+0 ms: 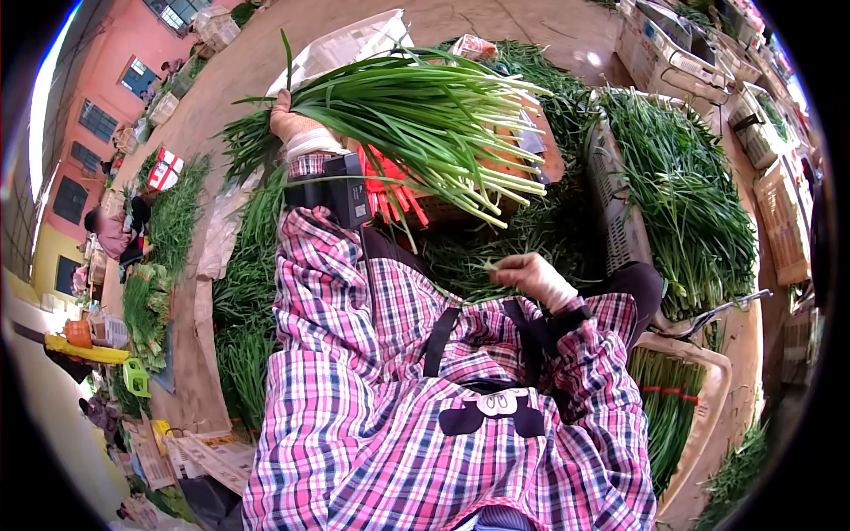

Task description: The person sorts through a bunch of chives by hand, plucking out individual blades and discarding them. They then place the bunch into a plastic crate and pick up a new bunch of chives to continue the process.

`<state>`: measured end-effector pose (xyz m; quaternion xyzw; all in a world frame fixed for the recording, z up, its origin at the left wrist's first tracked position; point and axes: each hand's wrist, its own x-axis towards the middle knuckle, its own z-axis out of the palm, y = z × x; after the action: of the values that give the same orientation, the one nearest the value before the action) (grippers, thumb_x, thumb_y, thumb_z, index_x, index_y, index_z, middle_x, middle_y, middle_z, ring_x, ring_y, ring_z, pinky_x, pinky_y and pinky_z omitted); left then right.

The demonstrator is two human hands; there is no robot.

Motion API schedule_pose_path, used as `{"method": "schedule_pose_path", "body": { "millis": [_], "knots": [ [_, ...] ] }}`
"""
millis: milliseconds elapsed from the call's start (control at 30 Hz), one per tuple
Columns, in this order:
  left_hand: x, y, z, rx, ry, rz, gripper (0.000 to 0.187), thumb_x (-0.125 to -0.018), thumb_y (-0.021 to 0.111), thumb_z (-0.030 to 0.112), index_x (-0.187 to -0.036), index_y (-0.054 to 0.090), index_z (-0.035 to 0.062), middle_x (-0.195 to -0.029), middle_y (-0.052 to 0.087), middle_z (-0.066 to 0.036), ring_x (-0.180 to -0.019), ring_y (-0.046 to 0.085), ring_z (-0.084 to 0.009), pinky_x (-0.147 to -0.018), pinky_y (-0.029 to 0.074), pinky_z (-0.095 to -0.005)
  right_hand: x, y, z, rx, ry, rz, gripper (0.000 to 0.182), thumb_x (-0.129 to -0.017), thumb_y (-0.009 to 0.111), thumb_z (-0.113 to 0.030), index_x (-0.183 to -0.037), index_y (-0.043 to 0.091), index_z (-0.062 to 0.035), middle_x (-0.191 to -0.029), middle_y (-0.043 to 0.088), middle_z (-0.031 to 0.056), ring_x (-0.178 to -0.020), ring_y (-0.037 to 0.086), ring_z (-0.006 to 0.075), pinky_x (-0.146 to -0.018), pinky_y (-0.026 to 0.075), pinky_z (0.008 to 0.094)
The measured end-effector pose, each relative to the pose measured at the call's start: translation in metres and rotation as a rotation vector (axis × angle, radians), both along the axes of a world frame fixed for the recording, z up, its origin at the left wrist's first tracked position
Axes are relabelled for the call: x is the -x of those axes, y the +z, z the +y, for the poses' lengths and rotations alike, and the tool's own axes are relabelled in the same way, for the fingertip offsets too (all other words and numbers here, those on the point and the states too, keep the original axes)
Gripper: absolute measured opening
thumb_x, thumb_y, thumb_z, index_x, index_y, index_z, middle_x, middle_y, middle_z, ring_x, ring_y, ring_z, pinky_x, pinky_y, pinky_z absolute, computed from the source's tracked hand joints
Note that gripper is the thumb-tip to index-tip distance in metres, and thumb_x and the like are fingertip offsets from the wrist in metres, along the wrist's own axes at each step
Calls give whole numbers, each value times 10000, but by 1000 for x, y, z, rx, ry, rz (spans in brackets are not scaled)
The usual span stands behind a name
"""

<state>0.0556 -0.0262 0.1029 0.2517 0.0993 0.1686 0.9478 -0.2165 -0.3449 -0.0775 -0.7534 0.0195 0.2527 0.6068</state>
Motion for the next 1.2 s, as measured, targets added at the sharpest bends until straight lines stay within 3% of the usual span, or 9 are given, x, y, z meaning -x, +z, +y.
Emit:
{"method": "schedule_pose_path", "body": {
  "millis": [67,167,200,367,500,633,900,1033,1200],
  "knots": [
    [0,2,0,-15,4,-3,385,-852,565,292,-992,609,-64,-988,650,-225,-883,619,-390,-846,492,-520,7,-23,1,550,118,-600,382,-794,746,-187,-1133,672,-26,-1147,667,60,-1087,602,158,-902,494,318],
    [7,8,-5,-31,-10,-21,387,-851,569,307,-964,615,-60,-964,652,-219,-868,617,-383,-838,493,-514,8,10,34,-403,-99,-120,738,-811,753,-200,-1433,386,-48,-1410,471,128,-1258,498,231,-1031,422,328],
    [9,9,-7,-36,-19,-27,387,-849,571,311,-955,616,-59,-957,653,-217,-863,616,-381,-836,494,-513,6,28,43,-592,-61,-167,781,-834,741,-334,-1451,354,-52,-1386,496,97,-1240,494,209,-1034,417,363],
    [13,15,-10,-20,-32,-11,373,-853,567,310,-974,610,-41,-963,650,-210,-873,616,-368,-817,498,-504,-19,61,94,-1377,-32,-160,761,-900,539,-578,-1415,396,-37,-1346,526,119,-1252,488,272,-1050,387,470],
    [25,18,-20,-18,-54,-63,367,-865,556,296,-1001,596,-42,-961,648,-208,-859,619,-364,-806,501,-498,-37,93,114,-1583,-204,18,587,-925,544,-501,-1313,504,-63,-1315,549,117,-1234,501,285,-1047,383,502],
    [27,18,-21,-10,-73,-62,362,-878,549,284,-1006,587,-52,-949,644,-212,-859,622,-358,-807,506,-495,-41,87,124,-1501,-500,31,358,-959,538,-268,-1268,520,-90,-1253,571,57,-1132,543,226,-990,430,457],
    [10,-2,-17,12,-88,-95,379,-881,562,287,-1024,581,-64,-944,643,-214,-864,622,-373,-823,510,-500,-23,79,115,-1790,-301,-171,288,-921,593,-269,-1157,612,-106,-1359,522,61,-1310,438,255,-1110,313,493],
    [14,-2,-19,-24,-114,-83,367,-873,571,284,-995,597,-61,-934,647,-214,-868,619,-377,-823,506,-506,-8,79,99,-1657,-232,-192,205,-954,554,-287,-925,660,-113,-1467,425,83,-1417,282,301,-1142,234,548],
    [9,11,-14,-98,-28,-55,472,-888,527,360,-1068,609,-69,-1063,653,-238,-966,616,-409,-904,477,-536,10,31,49,-1451,-184,-310,189,-901,641,-283,-909,664,-95,-1424,454,141,-1363,367,295,-1130,250,575]
  ]
}}
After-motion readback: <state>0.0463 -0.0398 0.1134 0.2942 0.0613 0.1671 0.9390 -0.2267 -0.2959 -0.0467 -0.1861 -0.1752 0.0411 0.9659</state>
